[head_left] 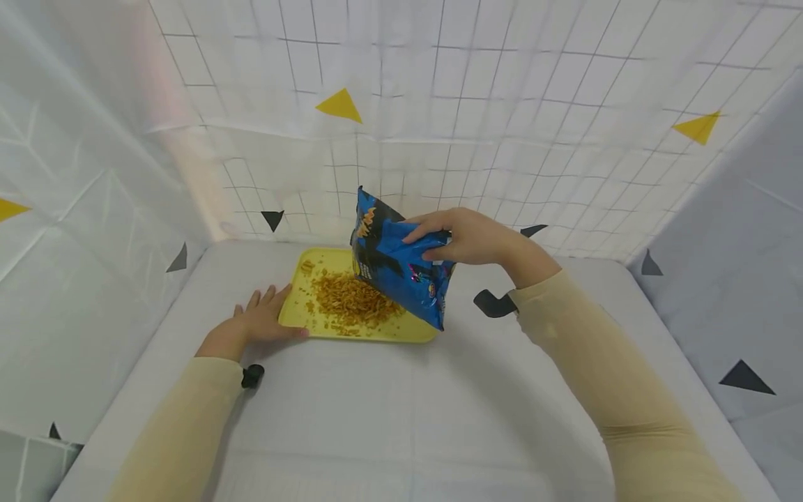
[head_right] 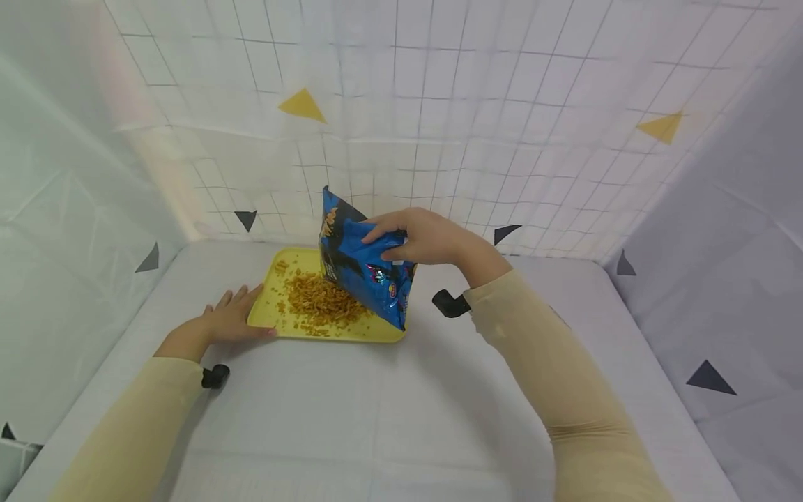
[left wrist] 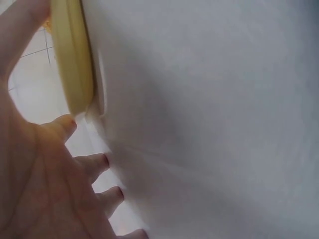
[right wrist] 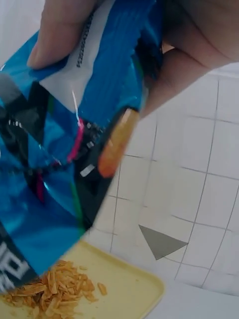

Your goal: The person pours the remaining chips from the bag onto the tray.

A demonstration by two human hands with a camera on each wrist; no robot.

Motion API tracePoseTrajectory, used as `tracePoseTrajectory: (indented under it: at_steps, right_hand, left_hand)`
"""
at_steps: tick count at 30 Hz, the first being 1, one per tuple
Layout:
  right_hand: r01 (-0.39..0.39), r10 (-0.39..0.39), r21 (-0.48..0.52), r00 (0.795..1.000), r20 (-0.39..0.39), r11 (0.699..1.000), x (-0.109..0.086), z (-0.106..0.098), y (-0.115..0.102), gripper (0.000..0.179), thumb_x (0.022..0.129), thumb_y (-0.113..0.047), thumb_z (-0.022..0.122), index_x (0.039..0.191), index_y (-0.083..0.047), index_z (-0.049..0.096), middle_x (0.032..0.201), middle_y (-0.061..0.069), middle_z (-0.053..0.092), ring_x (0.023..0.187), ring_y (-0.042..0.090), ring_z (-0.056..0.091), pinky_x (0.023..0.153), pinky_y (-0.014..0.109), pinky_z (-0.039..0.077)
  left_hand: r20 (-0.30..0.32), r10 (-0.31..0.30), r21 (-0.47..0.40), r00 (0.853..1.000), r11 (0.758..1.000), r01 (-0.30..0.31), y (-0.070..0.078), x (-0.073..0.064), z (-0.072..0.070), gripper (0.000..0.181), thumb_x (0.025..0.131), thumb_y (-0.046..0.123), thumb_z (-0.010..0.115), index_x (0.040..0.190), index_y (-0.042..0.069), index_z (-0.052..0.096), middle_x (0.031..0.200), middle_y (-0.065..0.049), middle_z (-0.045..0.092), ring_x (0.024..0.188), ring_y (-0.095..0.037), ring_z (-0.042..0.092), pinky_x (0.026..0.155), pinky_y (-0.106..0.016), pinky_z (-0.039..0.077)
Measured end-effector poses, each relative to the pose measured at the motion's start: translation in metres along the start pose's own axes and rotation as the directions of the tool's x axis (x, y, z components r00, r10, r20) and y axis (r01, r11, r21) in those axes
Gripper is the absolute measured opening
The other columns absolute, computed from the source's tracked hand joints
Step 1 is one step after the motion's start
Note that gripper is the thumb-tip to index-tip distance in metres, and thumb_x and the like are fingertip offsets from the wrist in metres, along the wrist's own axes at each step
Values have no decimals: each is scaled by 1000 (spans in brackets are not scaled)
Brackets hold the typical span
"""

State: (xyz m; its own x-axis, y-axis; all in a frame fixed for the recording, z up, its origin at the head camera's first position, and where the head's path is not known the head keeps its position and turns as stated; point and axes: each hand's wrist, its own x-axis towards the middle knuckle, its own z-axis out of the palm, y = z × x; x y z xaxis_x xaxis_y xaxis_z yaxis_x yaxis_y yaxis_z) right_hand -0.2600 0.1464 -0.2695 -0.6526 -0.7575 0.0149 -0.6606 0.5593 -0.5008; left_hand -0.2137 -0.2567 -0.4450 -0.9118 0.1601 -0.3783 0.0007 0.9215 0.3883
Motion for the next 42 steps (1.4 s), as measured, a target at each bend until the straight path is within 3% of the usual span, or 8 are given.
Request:
tracePoseTrajectory:
  at_steps: [6,13,28,37,42]
  right_hand:
    - [10,-10,-7,1000,-18,1000,-8,-4,-1,36,95,-18,71,129,-29,69,153,-7,45,143,20,40,107,43,44]
    - [-53,53,-6,997,-59,999,-17,-7,1,36,94,-18,72,128,-31,70,153,-9,46,143,20,39,107,45,44]
    - [-31,30,-10,998,-55,999,-30,-5,8,37,94,-17,72,129,-31,69,153,-9,45,143,20,40,107,45,43]
    - [-107,109,41,992,-57,993,-43,-2,11,38,94,-18,73,129,-30,69,155,-6,43,137,24,48,87,38,57]
    - [-76,79,31,992,-95,997,-51,0,17,38,93,-16,74,129,-29,70,154,-6,45,140,23,44,93,41,54]
  left_hand:
    - [3,-1,-8,1000,1000,1,3,-2,-2,123,78,73,68,162,10,2,163,-30,-5,146,-56,-10,108,-77,-6]
    - [7,5,-2,1000,1000,-5,5,-5,-5,122,80,72,67,162,9,3,162,-32,-5,145,-57,-9,107,-78,-5]
    - [15,-1,5,1000,1000,1,4,-2,-2,121,80,72,67,162,10,2,162,-31,-6,145,-56,-11,108,-77,-5]
    - [10,2,2,1000,1000,-2,3,-1,-1,122,80,72,67,162,9,3,162,-32,-5,145,-57,-10,107,-78,-5]
    - [11,1,-3,1000,1000,-1,3,-1,-1,122,80,72,67,162,9,3,162,-31,-5,145,-57,-10,107,-78,-5]
